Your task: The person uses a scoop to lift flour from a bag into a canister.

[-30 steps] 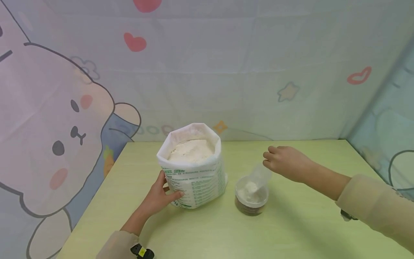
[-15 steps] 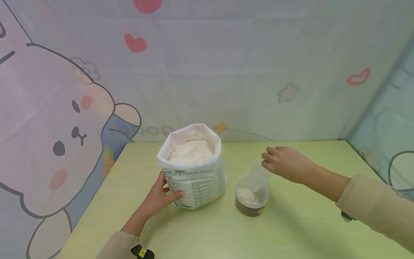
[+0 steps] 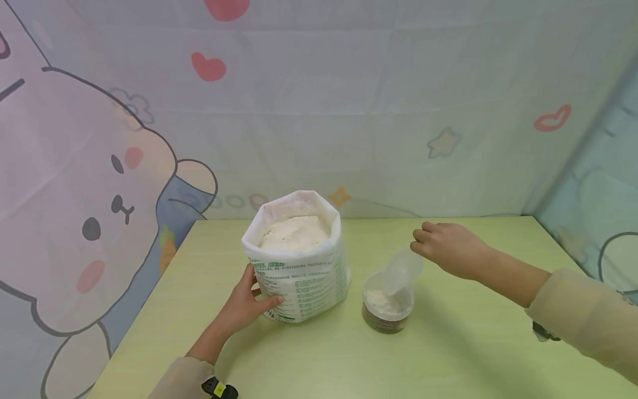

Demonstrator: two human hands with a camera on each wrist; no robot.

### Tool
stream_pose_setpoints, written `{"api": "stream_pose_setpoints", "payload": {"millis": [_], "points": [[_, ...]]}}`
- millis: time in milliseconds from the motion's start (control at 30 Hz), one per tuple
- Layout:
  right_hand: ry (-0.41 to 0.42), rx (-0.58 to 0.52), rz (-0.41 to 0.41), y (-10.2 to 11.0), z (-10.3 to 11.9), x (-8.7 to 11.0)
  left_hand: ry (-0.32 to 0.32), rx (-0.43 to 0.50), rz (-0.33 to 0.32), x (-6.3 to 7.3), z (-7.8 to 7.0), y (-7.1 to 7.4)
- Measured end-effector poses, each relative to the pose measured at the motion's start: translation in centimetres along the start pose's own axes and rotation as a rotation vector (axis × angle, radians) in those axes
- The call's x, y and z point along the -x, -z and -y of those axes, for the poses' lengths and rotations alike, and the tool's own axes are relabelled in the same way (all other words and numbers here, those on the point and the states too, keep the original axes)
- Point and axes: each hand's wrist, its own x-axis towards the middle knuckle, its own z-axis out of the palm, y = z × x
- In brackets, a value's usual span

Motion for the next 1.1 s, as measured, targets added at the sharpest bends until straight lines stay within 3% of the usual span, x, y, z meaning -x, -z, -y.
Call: {"api": "stream_pose_setpoints", "payload": {"millis": [333, 767, 933, 1100], "points": [[-0.078, -0.114, 0.048, -1.2, -1.0, 0.9, -0.006, -0.005, 0.002, 0.0, 0.3, 0.1], [-0.257, -0.457, 0.141, -1.9, -1.0, 2.0, -0.012, -0.007, -0.002, -0.1, 0.1, 0.0], [-0.289, -0.574, 0.113, -2.3, -1.1, 2.3, -0.009, -0.013, -0.001, -0.1, 0.1, 0.0], [-0.267, -0.627, 0.072, -2.8, -1.2, 2.3, 0.001, -0.012, -0.001, -0.1, 0.3, 0.0]]}}
